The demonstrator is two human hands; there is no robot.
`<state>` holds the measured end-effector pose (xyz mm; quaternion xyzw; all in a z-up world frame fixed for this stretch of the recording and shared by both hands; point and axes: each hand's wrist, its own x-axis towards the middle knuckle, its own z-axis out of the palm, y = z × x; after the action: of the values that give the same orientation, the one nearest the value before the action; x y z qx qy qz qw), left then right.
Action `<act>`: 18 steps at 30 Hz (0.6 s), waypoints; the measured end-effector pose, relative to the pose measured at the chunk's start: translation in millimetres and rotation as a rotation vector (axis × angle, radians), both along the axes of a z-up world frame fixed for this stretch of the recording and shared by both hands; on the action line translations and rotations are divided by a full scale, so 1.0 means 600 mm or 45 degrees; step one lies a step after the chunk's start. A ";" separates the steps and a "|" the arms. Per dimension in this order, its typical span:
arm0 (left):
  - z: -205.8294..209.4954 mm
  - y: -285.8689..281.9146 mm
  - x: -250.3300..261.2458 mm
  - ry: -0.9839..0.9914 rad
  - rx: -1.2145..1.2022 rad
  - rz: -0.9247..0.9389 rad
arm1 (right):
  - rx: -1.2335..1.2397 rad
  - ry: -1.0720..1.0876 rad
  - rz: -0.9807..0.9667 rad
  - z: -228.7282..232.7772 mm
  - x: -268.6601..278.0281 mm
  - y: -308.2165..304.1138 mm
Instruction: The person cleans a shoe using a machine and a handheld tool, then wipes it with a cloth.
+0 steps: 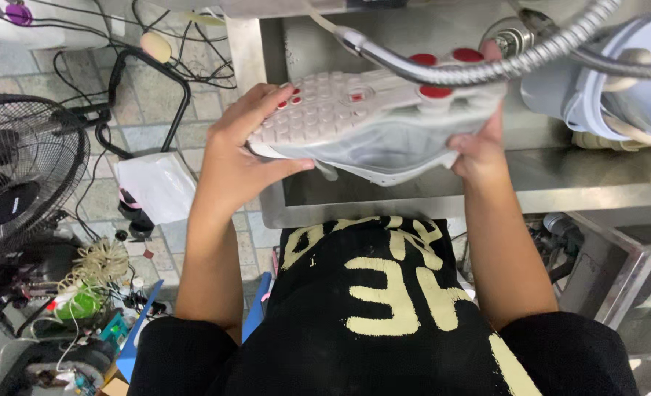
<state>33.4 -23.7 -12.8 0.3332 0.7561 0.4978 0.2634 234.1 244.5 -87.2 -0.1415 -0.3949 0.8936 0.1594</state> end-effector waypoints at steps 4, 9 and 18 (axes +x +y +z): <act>0.011 0.017 0.033 -0.106 0.074 -0.100 | 0.162 -0.033 -0.215 0.016 0.072 0.000; 0.031 0.031 0.065 -0.129 0.164 -0.254 | -0.019 0.033 -0.343 0.022 0.143 0.011; 0.019 0.181 0.123 -0.152 0.691 -0.802 | -0.791 -0.659 -0.260 -0.076 0.321 0.065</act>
<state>107.0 84.9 -1.3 0.5759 0.4421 0.5926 0.3489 427.0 283.5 -132.9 -0.4412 -0.1176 0.8848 0.0924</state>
